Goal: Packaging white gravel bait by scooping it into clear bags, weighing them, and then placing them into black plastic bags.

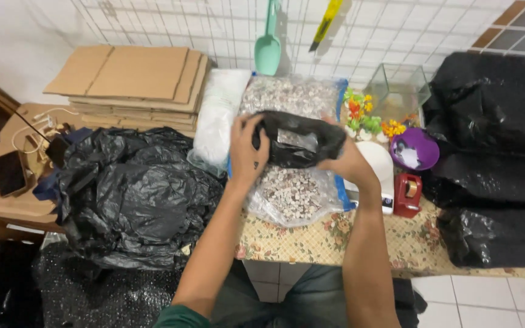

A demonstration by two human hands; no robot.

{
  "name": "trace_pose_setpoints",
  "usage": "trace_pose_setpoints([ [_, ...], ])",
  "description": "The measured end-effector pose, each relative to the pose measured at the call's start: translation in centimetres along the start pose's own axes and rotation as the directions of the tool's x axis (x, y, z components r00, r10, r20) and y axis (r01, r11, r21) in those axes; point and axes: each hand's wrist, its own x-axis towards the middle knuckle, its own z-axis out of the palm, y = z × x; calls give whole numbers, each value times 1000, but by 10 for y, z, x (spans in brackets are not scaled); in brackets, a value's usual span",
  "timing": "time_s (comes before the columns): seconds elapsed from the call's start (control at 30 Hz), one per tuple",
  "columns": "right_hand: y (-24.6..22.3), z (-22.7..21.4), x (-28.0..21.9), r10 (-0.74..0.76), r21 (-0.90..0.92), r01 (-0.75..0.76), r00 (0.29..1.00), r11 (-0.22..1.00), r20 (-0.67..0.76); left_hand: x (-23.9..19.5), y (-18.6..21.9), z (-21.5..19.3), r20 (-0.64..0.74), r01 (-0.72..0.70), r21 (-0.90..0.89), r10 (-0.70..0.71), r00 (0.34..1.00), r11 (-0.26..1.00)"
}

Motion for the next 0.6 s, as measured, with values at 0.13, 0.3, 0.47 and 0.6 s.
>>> trace_pose_setpoints([
  [0.13,-1,4,4,14,-278,-7,1000,960,23,6,8,-16,4,-8,51,8,1000,999],
  [0.3,6,5,6,-86,-74,60,899,995,-430,37,33,-36,-19,47,-224,-52,998,973],
  [0.47,16,-2,7,-46,68,95,852,993,-521,43,39,-31,-52,109,-648,-186,981,754],
  [0.6,1,2,5,47,345,168,842,924,-537,27,11,-10,85,106,-434,-77,993,894],
])
